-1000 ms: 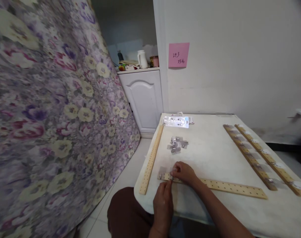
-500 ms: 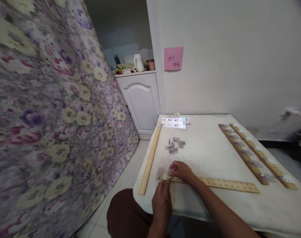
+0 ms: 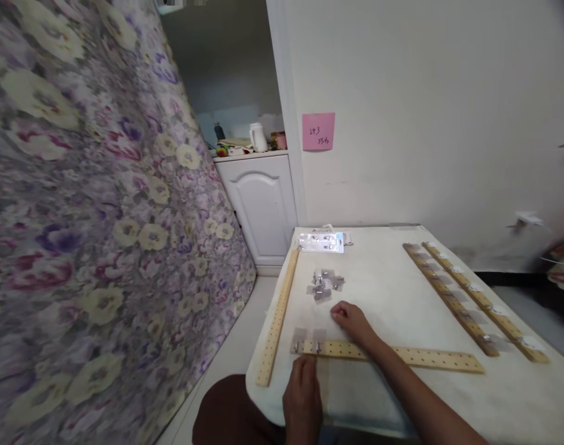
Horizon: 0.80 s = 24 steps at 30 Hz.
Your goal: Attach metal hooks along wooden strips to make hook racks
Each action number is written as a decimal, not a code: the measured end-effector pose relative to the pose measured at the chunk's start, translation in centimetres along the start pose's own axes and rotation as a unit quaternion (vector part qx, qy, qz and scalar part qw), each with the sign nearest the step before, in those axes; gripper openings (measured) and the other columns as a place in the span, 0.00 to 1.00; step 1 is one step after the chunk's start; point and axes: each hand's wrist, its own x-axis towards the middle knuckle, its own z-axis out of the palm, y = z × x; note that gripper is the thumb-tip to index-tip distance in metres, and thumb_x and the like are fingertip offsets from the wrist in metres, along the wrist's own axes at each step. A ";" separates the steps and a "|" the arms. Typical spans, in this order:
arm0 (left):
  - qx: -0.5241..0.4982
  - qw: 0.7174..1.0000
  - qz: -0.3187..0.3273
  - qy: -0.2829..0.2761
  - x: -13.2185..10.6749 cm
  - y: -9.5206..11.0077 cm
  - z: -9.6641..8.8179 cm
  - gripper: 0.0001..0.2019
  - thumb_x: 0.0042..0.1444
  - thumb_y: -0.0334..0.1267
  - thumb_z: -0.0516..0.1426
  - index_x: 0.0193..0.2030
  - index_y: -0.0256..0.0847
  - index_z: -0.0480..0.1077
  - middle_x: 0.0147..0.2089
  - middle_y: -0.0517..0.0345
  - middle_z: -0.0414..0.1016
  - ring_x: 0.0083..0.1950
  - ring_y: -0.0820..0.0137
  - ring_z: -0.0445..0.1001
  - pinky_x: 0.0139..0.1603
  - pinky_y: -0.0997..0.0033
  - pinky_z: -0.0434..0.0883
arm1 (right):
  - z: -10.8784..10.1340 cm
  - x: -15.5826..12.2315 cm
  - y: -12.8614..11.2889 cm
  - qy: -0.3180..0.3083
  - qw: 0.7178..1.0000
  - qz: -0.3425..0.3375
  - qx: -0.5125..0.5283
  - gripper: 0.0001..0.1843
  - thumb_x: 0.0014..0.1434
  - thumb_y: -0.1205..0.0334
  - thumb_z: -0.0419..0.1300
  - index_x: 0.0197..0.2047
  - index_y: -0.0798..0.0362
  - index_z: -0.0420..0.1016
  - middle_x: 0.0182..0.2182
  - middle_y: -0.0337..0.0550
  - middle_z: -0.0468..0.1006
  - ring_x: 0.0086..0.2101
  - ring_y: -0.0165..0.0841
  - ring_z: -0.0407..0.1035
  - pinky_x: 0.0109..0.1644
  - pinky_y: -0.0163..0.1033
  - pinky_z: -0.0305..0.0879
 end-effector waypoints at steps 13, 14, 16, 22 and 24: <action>0.023 0.998 -0.001 0.059 -1.4 -2.0 3.5 0.18 0.56 0.27 0.46 0.47 0.44 0.71 0.46 0.52 0.75 0.48 0.67 0.75 0.43 0.72 0.75 | 0.9 5.2 -0.3 0.026 0.984 0.006 -0.178 0.20 0.54 0.65 0.56 0.51 0.47 0.70 0.43 0.46 0.71 0.37 0.35 0.68 0.37 0.37 0.57; 0.022 0.998 -0.007 0.051 -1.3 -2.0 3.4 0.18 0.56 0.27 0.46 0.47 0.44 0.71 0.46 0.52 0.75 0.48 0.67 0.75 0.42 0.72 0.75 | 0.9 5.3 -0.4 0.022 0.982 0.006 -0.187 0.19 0.54 0.64 0.56 0.51 0.47 0.70 0.44 0.46 0.71 0.37 0.36 0.68 0.37 0.37 0.57; 0.026 0.999 -0.018 0.034 -1.2 -1.9 3.2 0.19 0.55 0.27 0.45 0.47 0.45 0.71 0.46 0.52 0.75 0.47 0.66 0.76 0.39 0.72 0.75 | 0.9 5.3 -0.5 0.019 0.980 0.004 -0.200 0.16 0.55 0.63 0.56 0.48 0.47 0.71 0.43 0.45 0.71 0.37 0.36 0.68 0.37 0.37 0.56; 0.033 0.999 -0.009 0.022 -0.8 -1.3 2.5 0.19 0.55 0.26 0.45 0.48 0.44 0.70 0.46 0.52 0.74 0.46 0.67 0.75 0.41 0.72 0.75 | 0.4 4.7 -0.4 0.032 0.976 0.002 -0.215 0.10 0.58 0.65 0.52 0.43 0.50 0.71 0.42 0.44 0.70 0.37 0.32 0.67 0.39 0.35 0.56; 0.029 0.999 -0.003 0.031 -0.8 -1.3 2.4 0.19 0.56 0.26 0.45 0.48 0.44 0.69 0.46 0.52 0.74 0.47 0.67 0.75 0.42 0.71 0.75 | 0.3 4.7 -0.3 0.029 0.977 0.004 -0.213 0.12 0.58 0.64 0.53 0.46 0.51 0.70 0.42 0.44 0.70 0.37 0.32 0.68 0.39 0.35 0.57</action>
